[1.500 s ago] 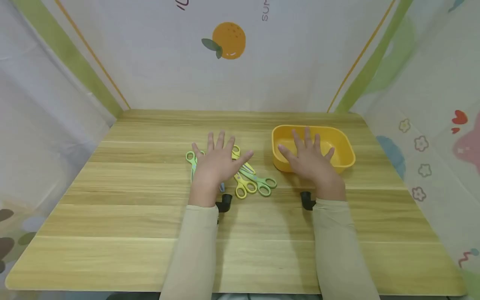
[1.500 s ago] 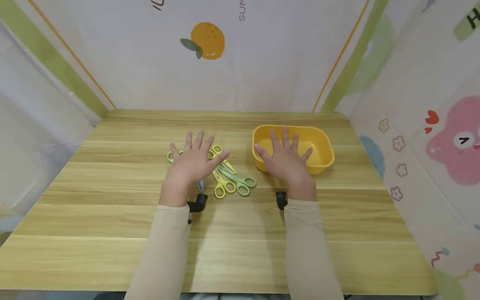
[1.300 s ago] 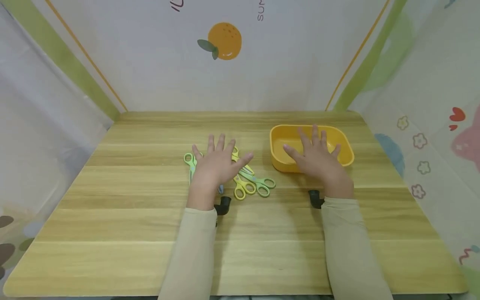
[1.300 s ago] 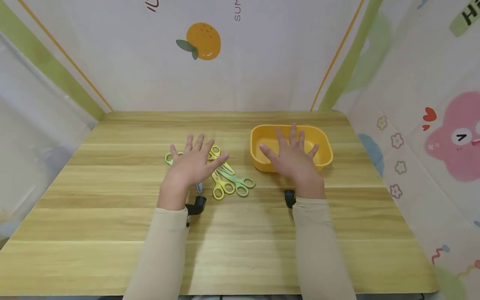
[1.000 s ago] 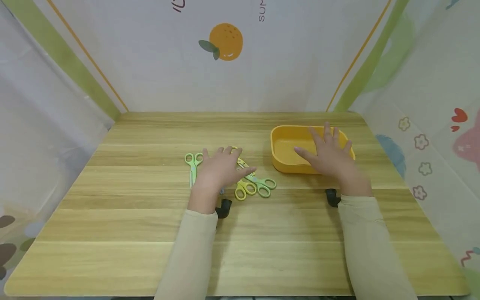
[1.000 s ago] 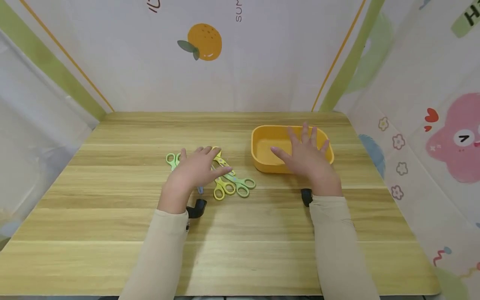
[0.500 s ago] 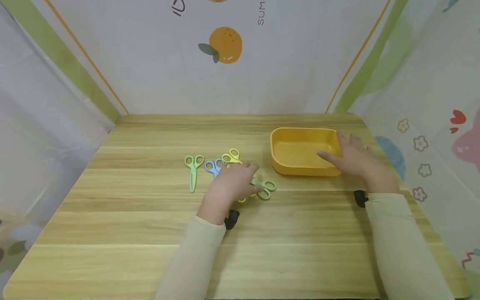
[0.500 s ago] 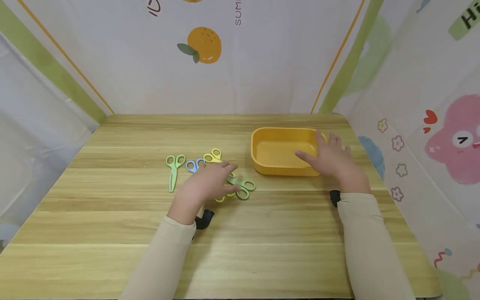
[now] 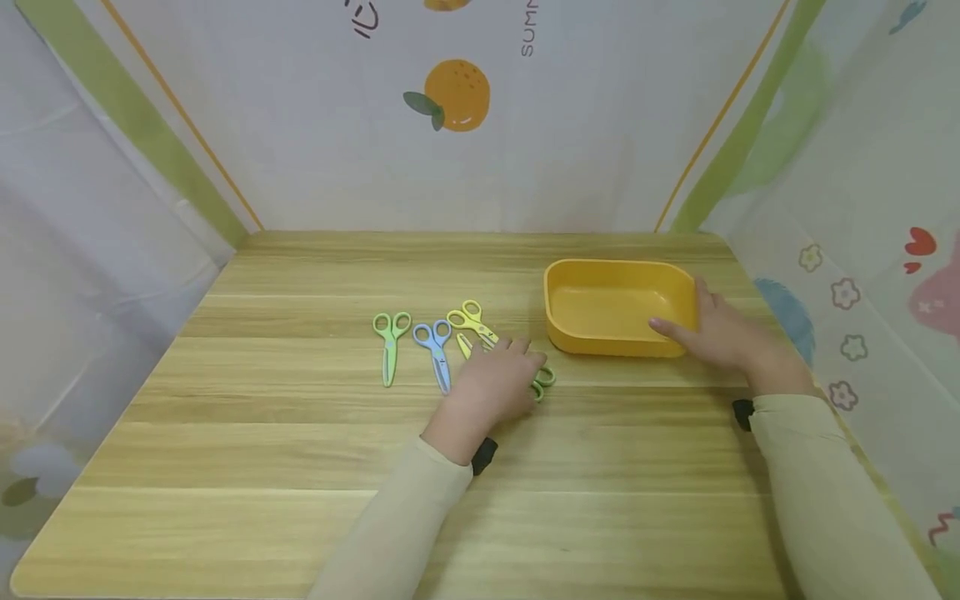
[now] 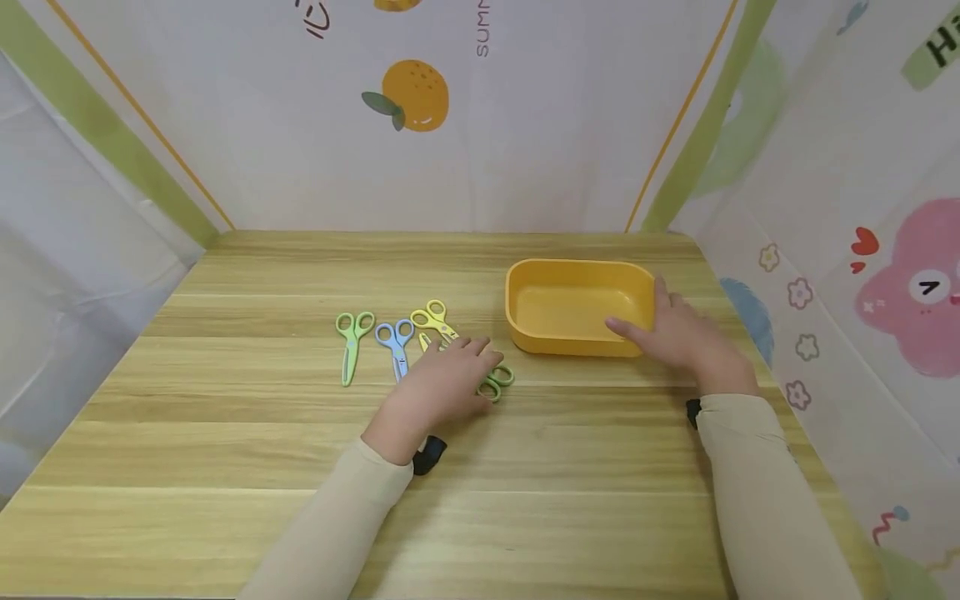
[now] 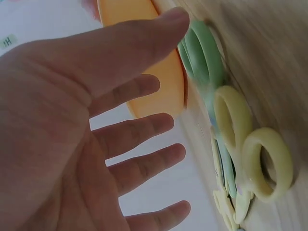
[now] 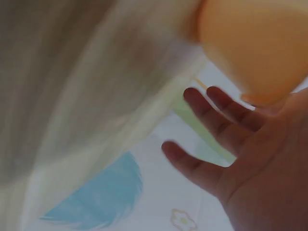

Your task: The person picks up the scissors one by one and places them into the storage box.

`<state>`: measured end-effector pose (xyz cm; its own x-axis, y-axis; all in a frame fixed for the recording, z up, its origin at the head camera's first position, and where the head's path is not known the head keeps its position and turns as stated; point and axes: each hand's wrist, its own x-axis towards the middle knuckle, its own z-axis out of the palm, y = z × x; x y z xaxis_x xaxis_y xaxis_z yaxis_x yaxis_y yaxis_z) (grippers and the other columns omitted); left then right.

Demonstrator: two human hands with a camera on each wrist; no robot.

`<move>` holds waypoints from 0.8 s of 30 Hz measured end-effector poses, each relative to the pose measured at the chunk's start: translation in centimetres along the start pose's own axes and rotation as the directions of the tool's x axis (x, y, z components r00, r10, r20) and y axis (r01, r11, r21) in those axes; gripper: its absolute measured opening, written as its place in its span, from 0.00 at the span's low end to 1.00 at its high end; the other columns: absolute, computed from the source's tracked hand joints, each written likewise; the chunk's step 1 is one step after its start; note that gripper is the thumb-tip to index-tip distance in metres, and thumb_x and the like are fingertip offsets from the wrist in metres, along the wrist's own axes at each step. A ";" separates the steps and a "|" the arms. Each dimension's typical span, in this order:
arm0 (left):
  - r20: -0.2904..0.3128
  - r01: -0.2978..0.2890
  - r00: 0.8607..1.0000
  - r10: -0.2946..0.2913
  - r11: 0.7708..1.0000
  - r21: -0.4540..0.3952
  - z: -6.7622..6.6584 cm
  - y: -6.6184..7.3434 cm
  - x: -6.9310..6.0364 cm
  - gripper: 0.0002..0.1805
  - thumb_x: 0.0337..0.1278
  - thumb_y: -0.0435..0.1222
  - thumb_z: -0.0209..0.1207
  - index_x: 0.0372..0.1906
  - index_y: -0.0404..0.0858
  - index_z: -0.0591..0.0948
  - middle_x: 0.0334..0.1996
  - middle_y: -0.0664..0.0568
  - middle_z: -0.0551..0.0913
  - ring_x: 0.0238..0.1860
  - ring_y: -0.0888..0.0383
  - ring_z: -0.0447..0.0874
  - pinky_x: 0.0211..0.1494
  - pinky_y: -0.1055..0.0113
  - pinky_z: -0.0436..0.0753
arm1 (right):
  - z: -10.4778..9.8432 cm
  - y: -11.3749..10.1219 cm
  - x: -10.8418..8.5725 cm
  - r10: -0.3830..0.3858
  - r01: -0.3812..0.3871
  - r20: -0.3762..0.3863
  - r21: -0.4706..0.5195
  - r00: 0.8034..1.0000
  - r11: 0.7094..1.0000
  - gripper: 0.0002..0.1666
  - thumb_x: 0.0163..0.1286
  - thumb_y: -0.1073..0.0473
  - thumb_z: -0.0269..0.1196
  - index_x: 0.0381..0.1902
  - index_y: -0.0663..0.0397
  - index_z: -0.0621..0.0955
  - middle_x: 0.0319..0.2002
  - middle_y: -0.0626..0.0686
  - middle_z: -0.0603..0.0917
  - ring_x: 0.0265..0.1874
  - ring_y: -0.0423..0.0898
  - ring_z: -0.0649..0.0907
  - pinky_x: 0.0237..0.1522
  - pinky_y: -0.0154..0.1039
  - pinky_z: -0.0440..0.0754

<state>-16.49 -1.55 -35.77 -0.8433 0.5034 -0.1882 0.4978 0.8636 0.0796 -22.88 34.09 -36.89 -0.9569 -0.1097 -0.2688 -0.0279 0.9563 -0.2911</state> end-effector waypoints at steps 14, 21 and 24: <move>0.049 0.030 0.998 -0.035 0.993 0.110 0.9 1.0 0.9 0.32 0.71 0.52 0.65 0.75 0.51 0.75 0.73 0.50 0.78 0.74 0.48 0.75 0.76 0.37 0.74 | 1.0 -1.4 0.8 -0.031 0.030 0.018 0.051 0.999 0.998 0.78 0.70 0.13 0.46 0.80 0.63 0.21 0.82 0.79 0.37 0.80 0.80 0.50 0.78 0.76 0.53; 0.053 0.028 0.998 -0.034 0.994 0.109 0.9 1.0 1.1 0.32 0.71 0.55 0.65 0.75 0.50 0.76 0.73 0.50 0.78 0.74 0.47 0.76 0.77 0.36 0.73 | 0.7 -1.5 1.2 -0.099 0.089 0.080 0.120 0.992 0.989 0.79 0.72 0.21 0.56 0.79 0.62 0.18 0.79 0.84 0.48 0.75 0.82 0.64 0.75 0.75 0.65; 0.043 0.022 0.999 -0.028 0.992 0.125 1.0 1.0 1.3 0.32 0.70 0.55 0.65 0.74 0.51 0.77 0.71 0.52 0.80 0.72 0.48 0.78 0.74 0.37 0.75 | 0.5 -1.5 1.1 -0.088 0.077 0.104 0.103 0.991 0.992 0.80 0.71 0.20 0.56 0.79 0.60 0.17 0.75 0.86 0.58 0.71 0.82 0.71 0.71 0.75 0.70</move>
<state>-16.86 -0.11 -36.95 -0.8472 0.4778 -0.2323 0.5005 0.8645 -0.0473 -23.77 32.37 -37.25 -0.9153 -0.2211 -0.3366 -0.0718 0.9121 -0.4037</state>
